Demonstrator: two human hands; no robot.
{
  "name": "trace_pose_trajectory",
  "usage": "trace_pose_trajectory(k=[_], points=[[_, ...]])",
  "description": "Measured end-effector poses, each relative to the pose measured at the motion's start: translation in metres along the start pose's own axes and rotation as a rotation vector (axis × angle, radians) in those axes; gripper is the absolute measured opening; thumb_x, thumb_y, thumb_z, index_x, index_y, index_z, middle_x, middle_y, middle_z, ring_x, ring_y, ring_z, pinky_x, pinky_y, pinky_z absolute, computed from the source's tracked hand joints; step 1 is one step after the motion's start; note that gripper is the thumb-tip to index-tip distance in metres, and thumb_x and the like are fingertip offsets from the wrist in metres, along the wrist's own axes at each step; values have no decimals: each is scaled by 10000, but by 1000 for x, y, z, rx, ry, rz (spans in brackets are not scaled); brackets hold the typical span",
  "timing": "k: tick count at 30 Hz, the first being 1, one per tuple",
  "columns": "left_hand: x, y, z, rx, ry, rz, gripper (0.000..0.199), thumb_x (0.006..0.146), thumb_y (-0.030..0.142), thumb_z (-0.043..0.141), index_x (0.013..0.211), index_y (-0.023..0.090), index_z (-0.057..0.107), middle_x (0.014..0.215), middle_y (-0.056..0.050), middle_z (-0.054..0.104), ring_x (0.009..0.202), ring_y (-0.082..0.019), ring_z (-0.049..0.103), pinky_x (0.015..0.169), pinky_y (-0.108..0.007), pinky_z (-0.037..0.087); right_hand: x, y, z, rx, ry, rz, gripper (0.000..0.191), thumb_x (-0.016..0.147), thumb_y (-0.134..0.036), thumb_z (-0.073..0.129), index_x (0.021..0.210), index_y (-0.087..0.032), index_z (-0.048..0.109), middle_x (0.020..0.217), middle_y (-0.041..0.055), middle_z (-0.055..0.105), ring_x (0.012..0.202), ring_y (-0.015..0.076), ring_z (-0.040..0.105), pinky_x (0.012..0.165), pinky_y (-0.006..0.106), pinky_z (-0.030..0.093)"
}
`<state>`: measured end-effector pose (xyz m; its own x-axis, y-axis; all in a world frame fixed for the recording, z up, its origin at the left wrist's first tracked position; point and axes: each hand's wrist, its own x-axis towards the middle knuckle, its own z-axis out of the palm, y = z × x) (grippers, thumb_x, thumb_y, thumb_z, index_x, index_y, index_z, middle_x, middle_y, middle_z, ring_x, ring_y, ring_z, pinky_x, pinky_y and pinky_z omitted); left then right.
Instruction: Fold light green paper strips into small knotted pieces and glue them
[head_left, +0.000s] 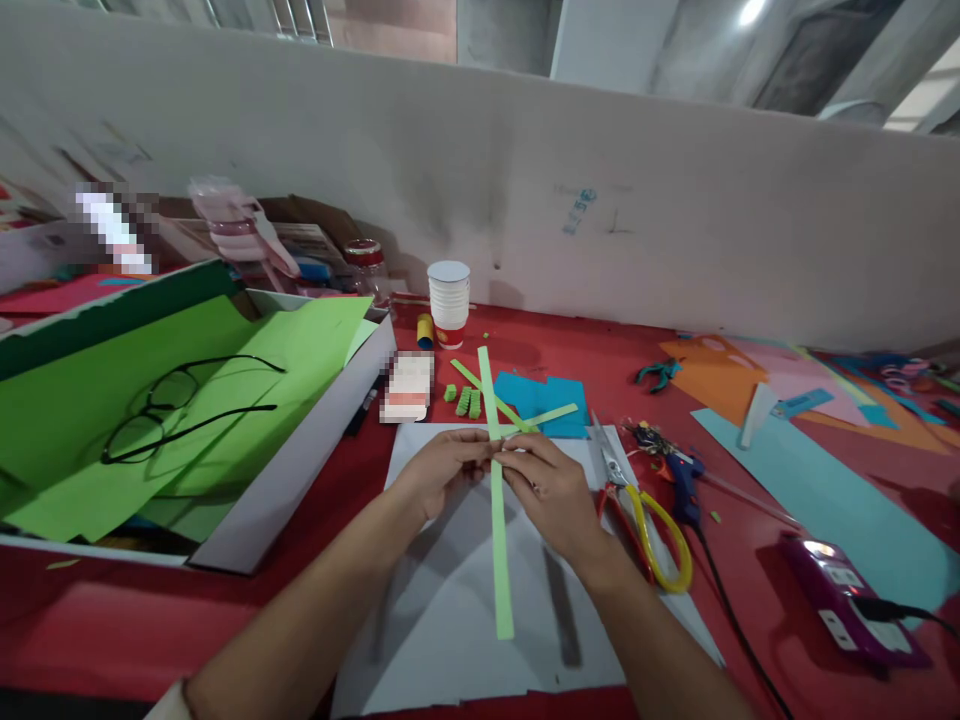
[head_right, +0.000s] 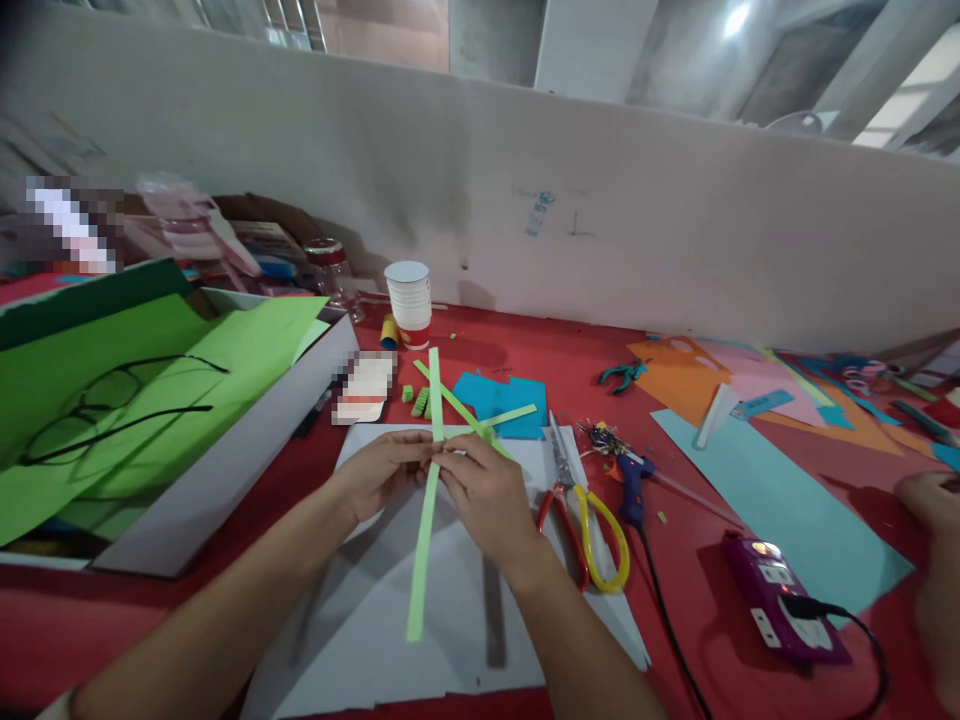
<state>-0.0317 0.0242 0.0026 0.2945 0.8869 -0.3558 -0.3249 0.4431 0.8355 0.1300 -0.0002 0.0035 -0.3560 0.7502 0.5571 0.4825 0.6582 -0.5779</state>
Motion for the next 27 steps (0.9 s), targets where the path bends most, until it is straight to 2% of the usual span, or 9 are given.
trace_pose_trajectory(k=[4, 7, 10, 13, 15, 20, 27], points=[[-3, -1, 2, -57, -29, 43, 156, 610, 221, 760, 725, 137, 697, 637, -14, 610, 571, -79, 508, 562, -203, 394, 1, -3, -1, 112, -10, 29, 247, 870, -144, 484, 965, -259, 682, 989, 39, 668, 949, 163, 616, 850, 295, 484], [-6, -1, 7, -135, -13, 37, 205, 595, 184, 764, 786, 147, 701, 712, -30, 657, 649, -99, 569, 641, -216, 438, 3, -7, 0, 242, 16, 231, 167, 849, -191, 532, 893, -234, 687, 909, 30, 687, 869, 170, 625, 794, 289, 484], [-10, -1, 14, -129, 3, 38, 193, 586, 186, 761, 758, 135, 689, 688, -27, 654, 618, -96, 569, 620, -217, 439, 4, -7, 5, 379, 56, 484, 73, 777, -245, 624, 775, -193, 675, 745, 13, 666, 700, 161, 601, 653, 261, 471], [-13, -3, 20, -104, 21, 61, 164, 580, 183, 751, 713, 128, 672, 641, -13, 636, 557, -75, 530, 602, -215, 432, 4, -4, 9, 485, 80, 630, 103, 729, -273, 658, 750, -172, 666, 736, 21, 656, 707, 168, 586, 669, 271, 460], [-14, -4, 23, -110, 18, 79, 157, 587, 191, 744, 711, 132, 667, 655, -17, 644, 568, -79, 534, 639, -229, 445, 4, -2, 10, 490, 89, 662, 124, 732, -296, 648, 735, -173, 663, 747, 23, 649, 729, 172, 576, 692, 279, 450], [-15, -3, 23, -112, 17, 91, 210, 605, 253, 740, 776, 149, 675, 838, -66, 692, 746, -141, 611, 758, -279, 464, 4, 1, 7, 380, 65, 665, 171, 731, -343, 644, 671, -184, 665, 688, 8, 598, 678, 159, 527, 638, 267, 410], [-15, -3, 22, -82, -1, 96, 179, 633, 268, 707, 759, 143, 685, 796, -70, 695, 688, -123, 599, 665, -242, 446, 5, 1, 5, 382, 26, 673, 156, 714, -327, 652, 666, -182, 685, 713, 10, 577, 694, 156, 530, 651, 265, 397]])
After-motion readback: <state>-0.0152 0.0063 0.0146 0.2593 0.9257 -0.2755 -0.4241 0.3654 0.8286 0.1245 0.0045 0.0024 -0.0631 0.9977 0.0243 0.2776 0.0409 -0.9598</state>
